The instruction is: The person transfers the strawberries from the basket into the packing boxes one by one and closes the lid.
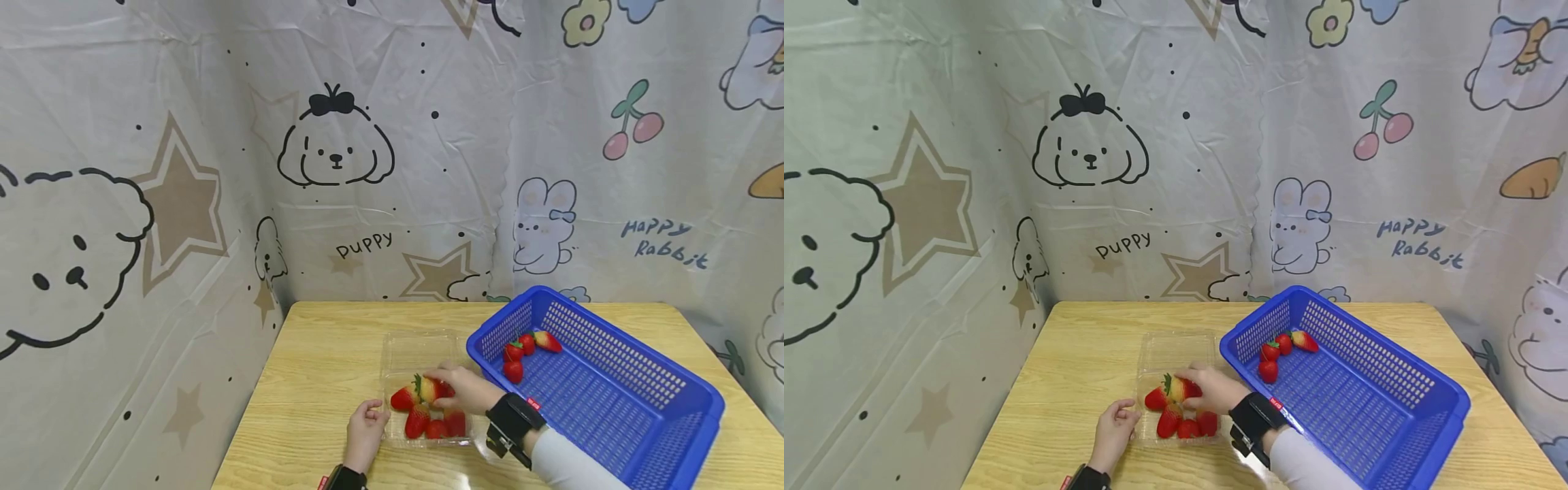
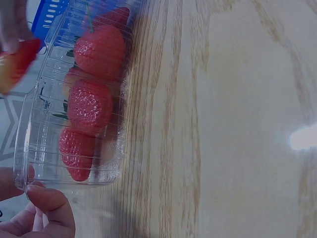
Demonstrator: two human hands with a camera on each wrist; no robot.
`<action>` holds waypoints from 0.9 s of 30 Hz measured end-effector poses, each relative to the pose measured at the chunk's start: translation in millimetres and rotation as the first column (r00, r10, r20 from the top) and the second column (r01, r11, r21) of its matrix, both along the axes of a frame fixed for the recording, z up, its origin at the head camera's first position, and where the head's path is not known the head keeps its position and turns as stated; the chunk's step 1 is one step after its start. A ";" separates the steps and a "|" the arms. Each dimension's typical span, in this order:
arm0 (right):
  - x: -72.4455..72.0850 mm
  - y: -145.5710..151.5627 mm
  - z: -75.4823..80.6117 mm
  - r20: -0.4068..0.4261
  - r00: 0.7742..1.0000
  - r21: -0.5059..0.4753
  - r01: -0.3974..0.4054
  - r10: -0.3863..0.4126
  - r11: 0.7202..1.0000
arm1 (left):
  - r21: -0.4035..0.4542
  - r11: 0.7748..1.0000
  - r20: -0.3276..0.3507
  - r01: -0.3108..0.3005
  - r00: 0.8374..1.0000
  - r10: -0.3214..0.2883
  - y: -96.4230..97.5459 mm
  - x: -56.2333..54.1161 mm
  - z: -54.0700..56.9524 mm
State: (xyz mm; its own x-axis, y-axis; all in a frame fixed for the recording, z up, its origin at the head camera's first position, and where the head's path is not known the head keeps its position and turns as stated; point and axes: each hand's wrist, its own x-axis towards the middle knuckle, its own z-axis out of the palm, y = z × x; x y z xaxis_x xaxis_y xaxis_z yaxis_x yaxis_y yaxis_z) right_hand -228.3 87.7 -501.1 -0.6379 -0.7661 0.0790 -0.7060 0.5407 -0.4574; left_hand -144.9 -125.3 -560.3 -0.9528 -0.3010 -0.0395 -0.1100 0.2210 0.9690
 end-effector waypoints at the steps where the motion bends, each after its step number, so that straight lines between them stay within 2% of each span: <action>1: 0.0 -0.8 -4.3 0.011 1.000 0.022 -0.004 0.003 1.000 | 0.002 1.000 -0.004 0.002 1.000 -0.002 0.1 0.2 0.2; 7: 1.1 -1.7 -18.5 0.059 0.998 0.127 -0.046 0.039 0.991 | -0.015 1.000 0.010 -0.001 1.000 0.001 0.8 -0.3 -1.5; 13: -0.4 -1.6 -28.7 0.073 0.997 0.178 -0.042 0.030 0.983 | -0.018 1.000 0.023 -0.014 1.000 0.014 1.5 -1.6 -2.7; 20: -0.3 -3.5 -29.0 0.095 0.995 0.193 -0.021 0.002 0.981 | -0.019 1.000 0.008 -0.012 1.000 0.012 1.0 -1.9 -2.2; 27: 2.8 -6.7 -27.5 0.130 0.991 0.229 0.000 -0.031 0.973 | -0.037 0.999 0.038 -0.015 0.999 0.016 0.4 -2.5 -2.6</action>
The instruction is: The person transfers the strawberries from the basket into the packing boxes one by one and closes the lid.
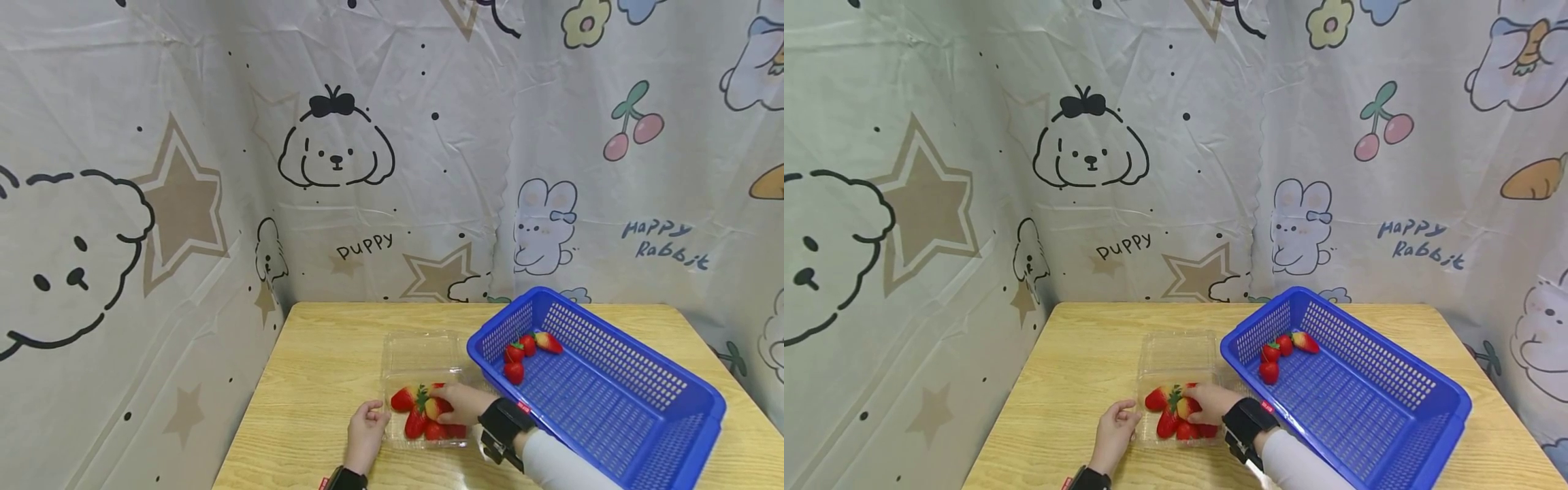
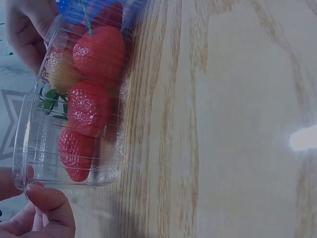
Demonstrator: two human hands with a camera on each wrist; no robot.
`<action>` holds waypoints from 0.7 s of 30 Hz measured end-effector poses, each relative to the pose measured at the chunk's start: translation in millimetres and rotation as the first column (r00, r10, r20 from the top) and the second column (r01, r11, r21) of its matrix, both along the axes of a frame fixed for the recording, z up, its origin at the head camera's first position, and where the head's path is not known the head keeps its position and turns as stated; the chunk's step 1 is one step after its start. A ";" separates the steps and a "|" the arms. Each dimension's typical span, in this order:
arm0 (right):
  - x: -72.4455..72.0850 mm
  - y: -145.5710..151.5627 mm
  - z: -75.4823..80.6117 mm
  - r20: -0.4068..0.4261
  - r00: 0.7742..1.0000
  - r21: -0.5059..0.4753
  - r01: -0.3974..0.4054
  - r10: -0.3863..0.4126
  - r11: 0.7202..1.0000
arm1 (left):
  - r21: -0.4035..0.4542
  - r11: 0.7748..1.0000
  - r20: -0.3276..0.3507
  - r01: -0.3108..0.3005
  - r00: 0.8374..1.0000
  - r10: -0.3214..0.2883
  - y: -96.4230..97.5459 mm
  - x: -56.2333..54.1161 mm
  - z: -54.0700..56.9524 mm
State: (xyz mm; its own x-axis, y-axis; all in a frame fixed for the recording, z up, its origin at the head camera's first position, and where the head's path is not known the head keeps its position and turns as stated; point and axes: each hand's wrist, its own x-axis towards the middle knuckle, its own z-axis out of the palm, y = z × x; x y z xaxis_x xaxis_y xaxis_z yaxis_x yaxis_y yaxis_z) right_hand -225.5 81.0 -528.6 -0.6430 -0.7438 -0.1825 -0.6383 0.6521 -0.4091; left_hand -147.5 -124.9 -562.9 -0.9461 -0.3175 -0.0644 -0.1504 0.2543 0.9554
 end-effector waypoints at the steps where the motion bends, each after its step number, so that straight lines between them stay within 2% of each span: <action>1: 0.4 -0.1 0.4 0.004 1.000 0.003 0.002 -0.002 1.000 | -0.007 1.000 0.002 -0.001 1.000 0.001 0.1 0.0 -0.3; 6: 2.1 0.9 5.4 -0.005 1.000 0.019 -0.007 0.007 1.000 | -0.009 1.000 -0.004 -0.005 1.000 0.005 0.5 0.0 -0.6; 11: 2.7 4.9 25.9 0.004 1.000 -0.005 -0.029 0.029 1.000 | 0.007 1.000 0.003 0.003 1.000 -0.003 0.5 0.0 -1.0; 13: 1.4 7.9 39.2 0.003 1.000 -0.078 -0.026 0.026 0.997 | 0.007 1.000 -0.002 0.007 1.000 -0.007 0.4 -0.1 -1.0; 15: -1.9 13.0 51.6 -0.042 0.999 -0.174 -0.014 0.006 0.985 | 0.008 1.000 -0.012 0.008 1.000 -0.008 0.5 0.1 -0.6; 18: -7.4 22.8 70.6 -0.131 0.989 -0.332 0.024 -0.071 0.943 | 0.007 1.000 -0.018 0.004 1.000 -0.004 0.7 0.1 -0.7; 21: -14.2 35.1 85.9 -0.223 0.960 -0.441 0.056 -0.170 0.896 | 0.012 1.000 -0.017 -0.001 1.000 0.001 1.1 0.7 0.1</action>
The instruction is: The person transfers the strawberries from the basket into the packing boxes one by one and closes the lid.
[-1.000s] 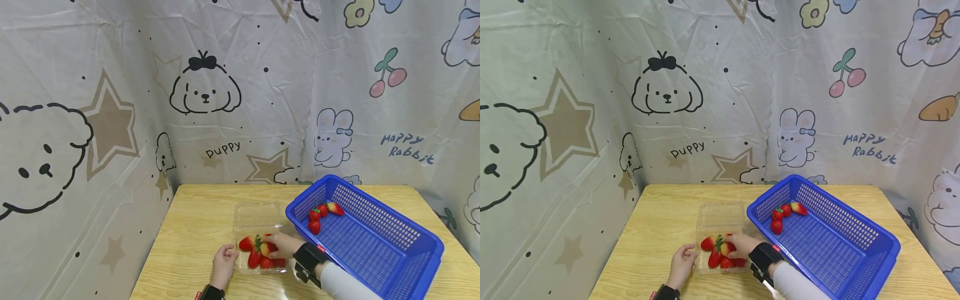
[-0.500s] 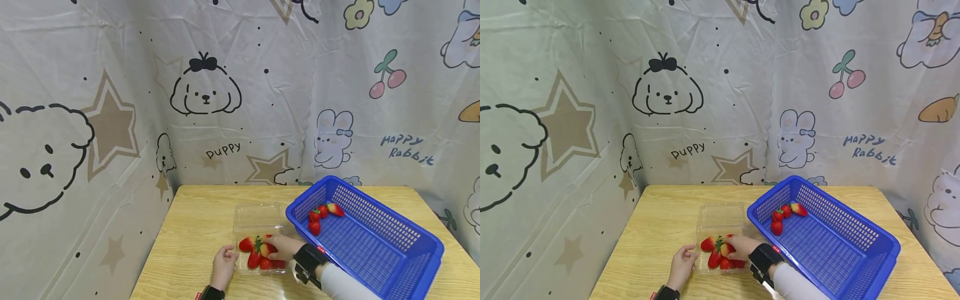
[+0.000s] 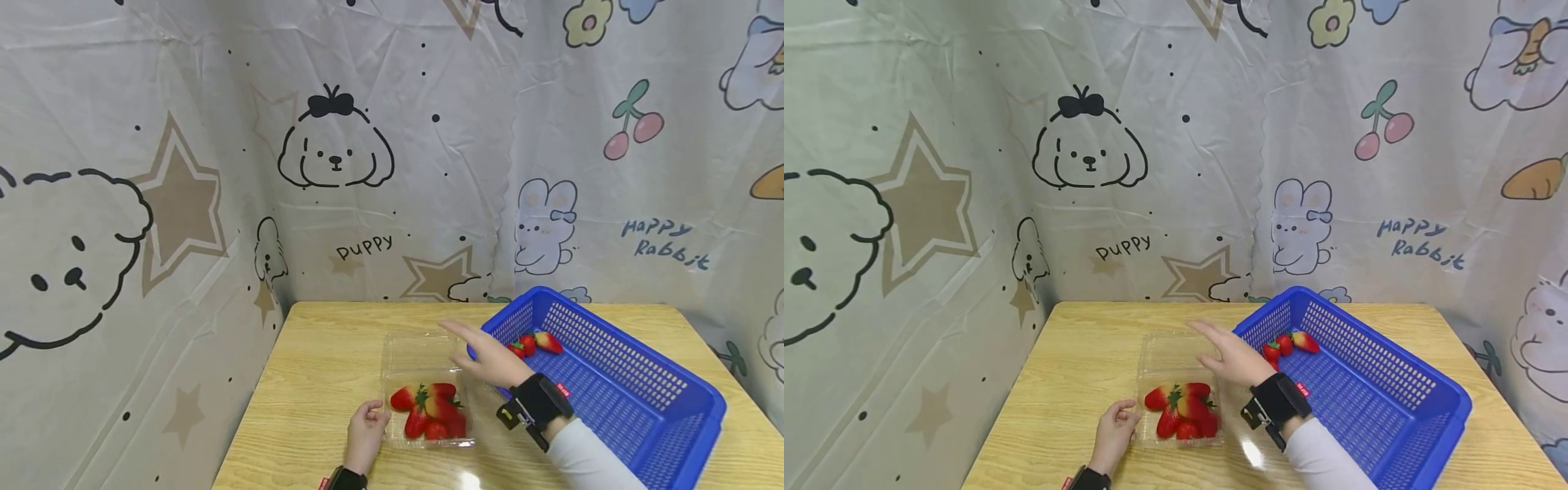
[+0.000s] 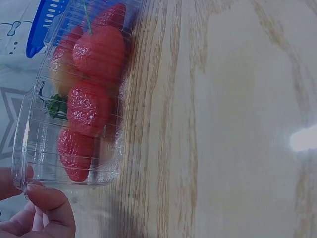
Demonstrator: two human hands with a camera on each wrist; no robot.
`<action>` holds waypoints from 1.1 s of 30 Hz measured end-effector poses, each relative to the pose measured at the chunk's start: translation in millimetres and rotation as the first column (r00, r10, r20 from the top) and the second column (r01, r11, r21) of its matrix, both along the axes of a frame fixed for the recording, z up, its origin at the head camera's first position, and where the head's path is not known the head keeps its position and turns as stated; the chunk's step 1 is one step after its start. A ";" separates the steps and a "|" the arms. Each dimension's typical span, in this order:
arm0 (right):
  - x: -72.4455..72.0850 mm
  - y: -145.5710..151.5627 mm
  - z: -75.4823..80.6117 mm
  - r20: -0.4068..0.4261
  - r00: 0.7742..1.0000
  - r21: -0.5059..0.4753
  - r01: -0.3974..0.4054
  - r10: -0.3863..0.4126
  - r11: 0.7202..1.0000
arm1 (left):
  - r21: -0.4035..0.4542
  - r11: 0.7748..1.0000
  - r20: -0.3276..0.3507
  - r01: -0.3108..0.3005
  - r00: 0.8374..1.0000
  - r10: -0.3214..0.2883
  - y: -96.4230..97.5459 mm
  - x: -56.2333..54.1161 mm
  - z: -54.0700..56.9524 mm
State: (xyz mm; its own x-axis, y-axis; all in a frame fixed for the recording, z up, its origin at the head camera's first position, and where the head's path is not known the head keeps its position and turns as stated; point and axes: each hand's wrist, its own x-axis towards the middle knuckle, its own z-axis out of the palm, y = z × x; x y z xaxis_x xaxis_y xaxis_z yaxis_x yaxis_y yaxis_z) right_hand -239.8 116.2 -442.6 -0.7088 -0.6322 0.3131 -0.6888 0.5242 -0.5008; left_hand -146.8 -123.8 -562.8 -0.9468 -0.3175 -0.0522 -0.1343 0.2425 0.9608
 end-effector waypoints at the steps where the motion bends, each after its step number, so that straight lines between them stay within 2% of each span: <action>1: -2.4 4.3 4.0 -0.025 0.999 -0.031 0.023 -0.024 0.999 | -0.001 1.000 -0.001 -0.002 1.000 0.002 0.0 0.3 0.2; 4: -10.4 17.8 11.0 -0.085 0.993 -0.099 0.073 -0.081 0.992 | 0.003 1.000 -0.014 -0.001 1.000 0.001 -0.3 1.0 1.2; 7: -17.8 31.3 12.5 -0.100 0.986 -0.119 0.121 -0.133 0.985 | 0.003 1.000 -0.020 0.002 1.000 -0.002 -0.8 1.1 1.0; 12: -29.5 53.2 6.2 -0.053 0.977 -0.059 0.203 -0.206 0.977 | 0.003 1.000 -0.007 0.004 1.000 -0.004 -1.7 0.3 -0.7; 17: -39.2 71.1 -10.2 0.005 0.969 0.028 0.248 -0.248 0.968 | 0.004 1.000 -0.016 0.006 1.000 -0.006 -2.0 1.5 0.9; 21: -42.1 80.3 -26.5 0.058 0.963 0.108 0.255 -0.262 0.961 | 0.016 1.000 -0.103 0.013 0.995 -0.011 -2.6 4.2 -1.5; 22: -42.3 82.1 -30.5 0.074 0.962 0.132 0.252 -0.263 0.959 | 0.024 1.000 -0.166 0.020 0.986 -0.016 -3.5 3.7 -6.5; 25: -43.4 86.5 -42.7 0.135 0.960 0.201 0.216 -0.246 0.955 | 0.020 0.999 -0.229 0.027 0.973 -0.022 -3.9 4.6 -10.5; 28: -43.8 90.2 -54.1 0.201 0.953 0.259 0.173 -0.228 0.950 | 0.040 0.999 -0.167 0.021 0.986 -0.014 -3.5 4.3 -7.3; 29: -43.7 91.1 -57.6 0.223 0.949 0.269 0.159 -0.222 0.950 | 0.037 0.999 -0.102 0.013 0.995 -0.009 -2.8 4.7 -2.9; 30: -43.8 92.1 -61.2 0.240 0.947 0.280 0.145 -0.216 0.949 | 0.041 0.999 -0.076 0.011 0.997 -0.008 -2.7 4.0 -2.2; 32: -43.7 94.2 -67.7 0.245 0.948 0.306 0.122 -0.202 0.944 | 0.048 0.999 -0.069 0.016 0.998 -0.012 -2.9 3.1 -3.1; 33: -43.6 95.1 -70.6 0.248 0.949 0.312 0.111 -0.194 0.944 | 0.047 0.999 -0.089 0.022 0.996 -0.018 -3.2 2.8 -4.7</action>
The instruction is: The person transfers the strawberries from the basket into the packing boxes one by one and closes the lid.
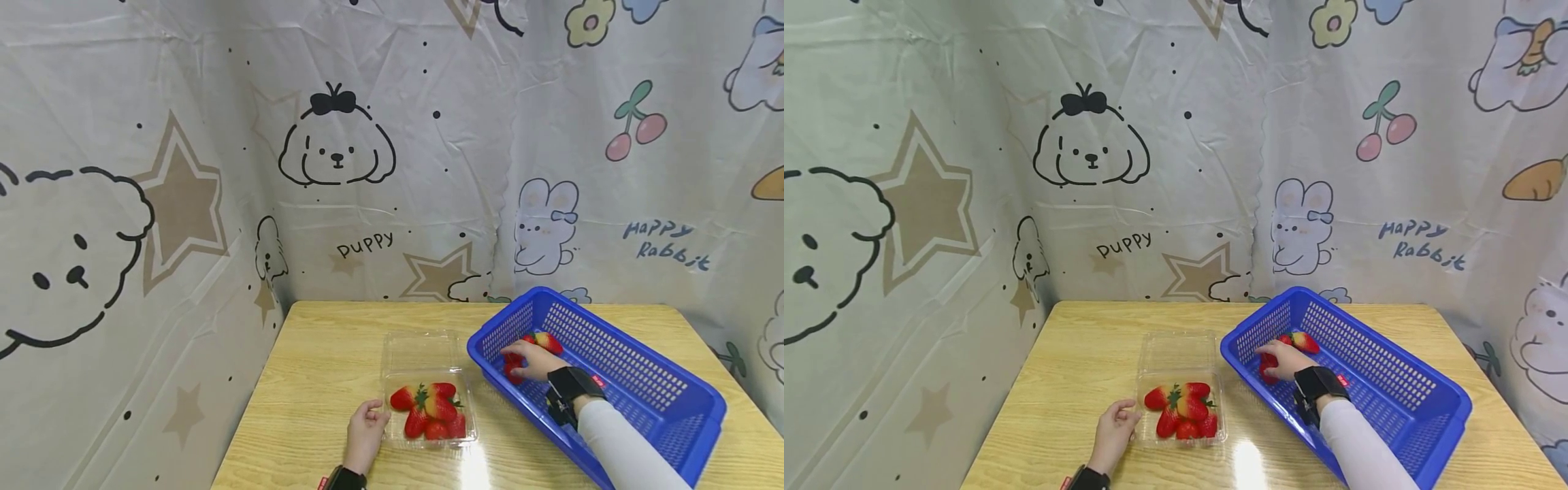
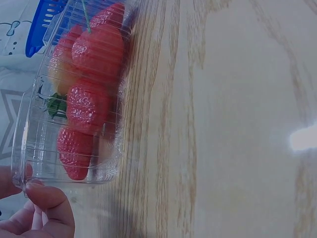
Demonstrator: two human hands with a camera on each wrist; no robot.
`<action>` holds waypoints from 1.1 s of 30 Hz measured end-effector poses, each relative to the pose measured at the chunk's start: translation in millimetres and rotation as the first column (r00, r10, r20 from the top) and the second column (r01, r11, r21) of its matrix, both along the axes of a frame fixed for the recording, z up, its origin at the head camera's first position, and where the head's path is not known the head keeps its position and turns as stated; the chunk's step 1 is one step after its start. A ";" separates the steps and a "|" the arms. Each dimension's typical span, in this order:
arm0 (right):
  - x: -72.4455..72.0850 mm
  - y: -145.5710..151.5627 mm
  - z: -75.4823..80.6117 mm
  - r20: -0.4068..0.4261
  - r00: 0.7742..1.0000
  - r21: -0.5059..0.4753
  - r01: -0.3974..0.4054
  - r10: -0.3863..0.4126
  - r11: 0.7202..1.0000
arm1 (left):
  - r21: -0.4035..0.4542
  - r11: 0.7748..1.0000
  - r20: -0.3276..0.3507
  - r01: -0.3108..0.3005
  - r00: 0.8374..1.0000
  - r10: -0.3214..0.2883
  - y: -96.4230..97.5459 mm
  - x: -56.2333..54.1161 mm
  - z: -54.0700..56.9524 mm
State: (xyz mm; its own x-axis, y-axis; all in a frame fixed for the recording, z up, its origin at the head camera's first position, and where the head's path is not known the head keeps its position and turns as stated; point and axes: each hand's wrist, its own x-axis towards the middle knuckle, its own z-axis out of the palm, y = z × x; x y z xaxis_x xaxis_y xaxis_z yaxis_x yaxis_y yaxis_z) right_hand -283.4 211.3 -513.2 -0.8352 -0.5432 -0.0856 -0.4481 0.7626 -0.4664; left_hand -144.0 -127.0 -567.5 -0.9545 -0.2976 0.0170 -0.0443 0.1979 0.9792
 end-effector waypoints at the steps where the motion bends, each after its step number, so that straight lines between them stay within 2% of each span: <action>1: -0.2 1.0 -3.3 0.001 1.000 0.010 -0.008 0.008 1.000 | 0.004 1.000 -0.058 0.008 0.998 -0.007 -0.7 -0.6 -3.4; 4: 0.6 3.1 -11.5 0.020 1.000 0.028 -0.013 0.013 1.000 | 0.004 1.000 -0.113 0.025 0.993 -0.024 -1.4 -0.5 -6.9; 7: 2.2 4.6 -17.6 0.042 0.999 0.027 -0.017 0.016 1.000 | 0.010 1.000 -0.052 0.019 0.998 -0.019 -0.6 -0.4 -2.9; 8: 2.7 4.9 -19.0 0.041 0.999 0.023 -0.028 0.027 0.999 | 0.005 1.000 0.010 0.014 1.000 -0.014 0.1 -0.1 0.7; 11: 3.3 5.2 -22.1 0.025 0.998 0.022 -0.056 0.055 0.998 | -0.006 1.000 0.076 0.007 0.997 -0.007 1.0 -0.4 5.9; 18: 2.4 5.4 -26.6 0.103 0.992 0.044 0.063 -0.067 0.997 | -0.047 0.999 0.090 0.005 0.996 -0.001 0.4 -4.4 4.0; 20: 3.1 6.1 -25.4 0.106 0.992 0.045 0.069 -0.074 0.997 | -0.048 0.999 0.087 0.002 0.996 0.002 0.3 -4.8 3.4; 24: 5.3 8.4 -15.2 0.150 0.986 0.028 0.070 -0.074 0.997 | -0.039 0.999 0.090 0.003 0.996 0.001 0.2 -4.7 3.3; 28: 5.0 12.2 1.5 0.189 0.981 -0.001 0.048 -0.047 0.999 | -0.020 1.000 0.099 0.008 0.995 -0.006 0.2 -3.6 3.7; 33: 7.0 14.2 36.6 0.212 0.975 0.016 0.064 -0.066 0.998 | -0.011 1.000 0.090 0.016 0.996 -0.015 -0.6 -2.4 3.9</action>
